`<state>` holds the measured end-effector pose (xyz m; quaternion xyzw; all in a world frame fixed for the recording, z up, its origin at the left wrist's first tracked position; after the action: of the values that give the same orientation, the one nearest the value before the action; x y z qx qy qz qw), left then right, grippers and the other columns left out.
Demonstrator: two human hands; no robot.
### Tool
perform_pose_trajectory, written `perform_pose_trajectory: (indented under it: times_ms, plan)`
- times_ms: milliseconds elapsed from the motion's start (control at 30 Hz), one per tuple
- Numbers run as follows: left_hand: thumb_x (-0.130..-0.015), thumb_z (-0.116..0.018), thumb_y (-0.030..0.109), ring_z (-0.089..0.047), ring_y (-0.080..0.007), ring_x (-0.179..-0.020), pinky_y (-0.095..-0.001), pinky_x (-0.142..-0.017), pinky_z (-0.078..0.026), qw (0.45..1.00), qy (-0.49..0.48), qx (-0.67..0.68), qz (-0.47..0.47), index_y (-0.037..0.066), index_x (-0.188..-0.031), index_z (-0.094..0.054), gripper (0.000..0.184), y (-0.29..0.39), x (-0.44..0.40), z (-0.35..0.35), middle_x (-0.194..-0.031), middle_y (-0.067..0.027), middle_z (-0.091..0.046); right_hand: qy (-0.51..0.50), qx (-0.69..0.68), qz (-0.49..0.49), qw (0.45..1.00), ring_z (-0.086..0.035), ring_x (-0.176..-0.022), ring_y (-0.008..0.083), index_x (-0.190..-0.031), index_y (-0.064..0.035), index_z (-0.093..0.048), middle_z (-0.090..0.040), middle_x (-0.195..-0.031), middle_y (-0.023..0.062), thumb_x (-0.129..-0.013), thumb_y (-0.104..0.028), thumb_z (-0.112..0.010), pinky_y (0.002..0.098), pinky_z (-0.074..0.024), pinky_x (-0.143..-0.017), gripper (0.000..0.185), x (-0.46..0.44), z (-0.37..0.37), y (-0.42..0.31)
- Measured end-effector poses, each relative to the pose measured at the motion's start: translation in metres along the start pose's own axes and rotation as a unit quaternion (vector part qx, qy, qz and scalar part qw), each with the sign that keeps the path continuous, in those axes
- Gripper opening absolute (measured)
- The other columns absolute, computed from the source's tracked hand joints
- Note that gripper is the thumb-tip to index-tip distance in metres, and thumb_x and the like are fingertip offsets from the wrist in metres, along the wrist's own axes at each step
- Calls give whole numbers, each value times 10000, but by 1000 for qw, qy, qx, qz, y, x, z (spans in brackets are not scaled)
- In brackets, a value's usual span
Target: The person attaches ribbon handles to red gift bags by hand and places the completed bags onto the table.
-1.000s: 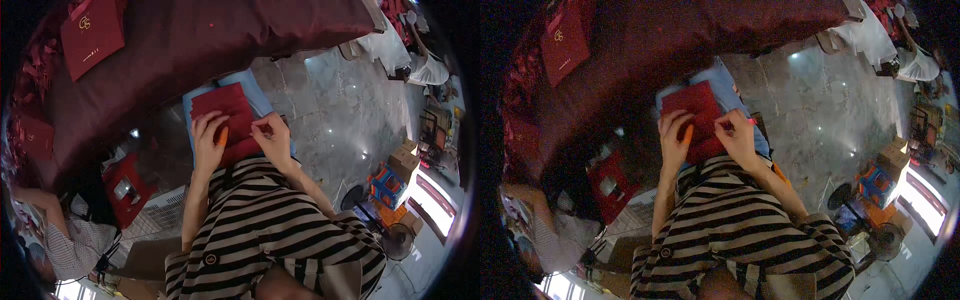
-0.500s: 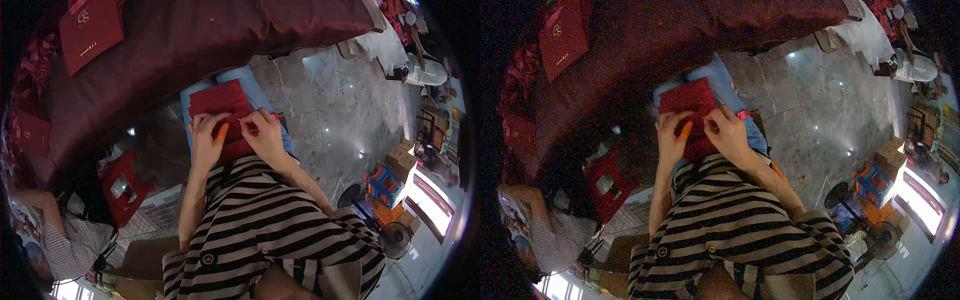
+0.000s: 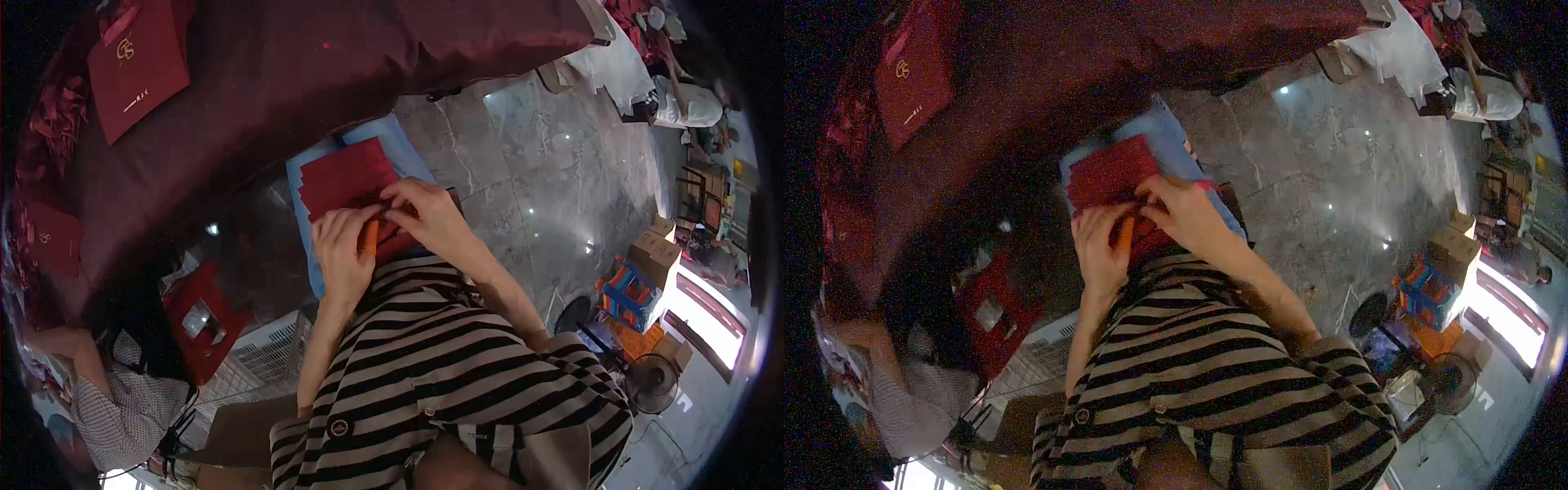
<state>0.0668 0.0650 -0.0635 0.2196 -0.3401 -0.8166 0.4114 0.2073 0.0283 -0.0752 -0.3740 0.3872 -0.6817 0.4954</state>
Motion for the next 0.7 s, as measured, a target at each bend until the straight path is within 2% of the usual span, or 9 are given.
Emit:
perform_pose_trajectory:
  times_ms: [67, 133, 233, 333, 400, 433, 500, 600, 700]
  plan:
    - [-805, -637, 47, -592, -261, -876, -361, -825, -398, 999, 9, 3, -44, 77, -1048, -675, 248, 12, 1, 4, -915, -83, -643, -30, 31, 26, 999, -653, -747, 290, -962, -62, -601, -623, -872, 100, -787, -58, -685, 349, -518, -616, 194, 2, 2, -5]
    - [-808, -640, 43, -595, -259, -866, -358, -807, -405, 999, -13, 11, -46, 73, -1050, -676, 247, 18, 2, 9, -911, -82, -644, -56, 178, 73, 980, -649, -759, 273, -962, -77, -598, -626, -878, 76, -787, -123, -698, 350, -520, -626, 207, 5, 7, -20]
    - [-813, -641, 31, -600, -259, -850, -348, -764, -418, 997, -46, 20, -57, 59, -1062, -673, 253, 27, -2, 18, -913, -86, -650, -55, 262, 90, 959, -643, -761, 263, -957, -100, -595, -623, -884, 60, -780, -176, -702, 360, -517, -622, 220, 12, 8, -36]
    - [-814, -645, 31, -600, -270, -827, -346, -755, -425, 993, -83, 60, -54, 57, -1063, -672, 251, 31, -2, 22, -928, -97, -659, -16, 268, 78, 960, -633, -746, 261, -953, -113, -586, -614, -887, 55, -773, -175, -702, 369, -508, -607, 223, 21, 9, -36]
    - [-852, -608, 4, -626, -293, -926, -383, -846, -473, 985, -156, 77, 7, 38, -1084, -666, 241, 24, -1, 15, -1023, -136, -673, -2, 273, 60, 960, -632, -749, 259, -954, -110, -582, -612, -892, 55, -770, -178, -703, 363, -506, -600, 230, 21, 14, -34]
    - [-852, -608, 4, -626, -293, -926, -383, -846, -473, 985, -157, 75, 3, 38, -1084, -666, 241, 23, -2, 16, -1023, -136, -673, -8, 274, 98, 957, -622, -722, 242, -935, -102, -574, -575, -841, 54, -760, -162, -695, 348, -497, -567, 220, 21, 14, -39]
    - [-846, -597, 46, -612, -326, -829, -397, -730, -457, 974, -158, 125, 105, 79, -1080, -664, 246, 5, -4, 17, -924, -125, -669, -7, 277, 135, 951, -612, -694, 224, -917, -94, -566, -538, -790, 52, -750, -147, -686, 333, -488, -533, 211, 22, 13, -44]
    - [-852, -599, 95, -624, -334, -858, -405, -749, -466, 956, -235, 129, 116, 58, -1048, -672, 212, -6, -16, 13, -957, -126, -675, 6, 278, 249, 928, -566, -697, 206, -887, -100, -558, -488, -777, 43, -698, -118, -636, 316, -489, -545, 205, 35, -1, -61]
    - [-840, -617, 105, -635, -333, -893, -397, -769, -479, 942, -295, 135, 88, 34, -1021, -678, 203, -4, -30, 10, -968, -140, -671, 8, 264, 265, 927, -559, -686, 200, -886, -100, -555, -465, -782, 44, -685, -124, -624, 311, -487, -545, 215, 40, -4, -63]
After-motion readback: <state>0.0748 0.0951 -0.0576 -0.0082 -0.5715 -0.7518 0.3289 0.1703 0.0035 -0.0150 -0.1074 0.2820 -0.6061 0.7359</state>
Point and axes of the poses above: each hand's wrist, its own x-axis away from the middle knuckle, its own z-axis out of the back of the hand, y = z × x, the point moved 8 cm from there along -x, towards the middle knuckle
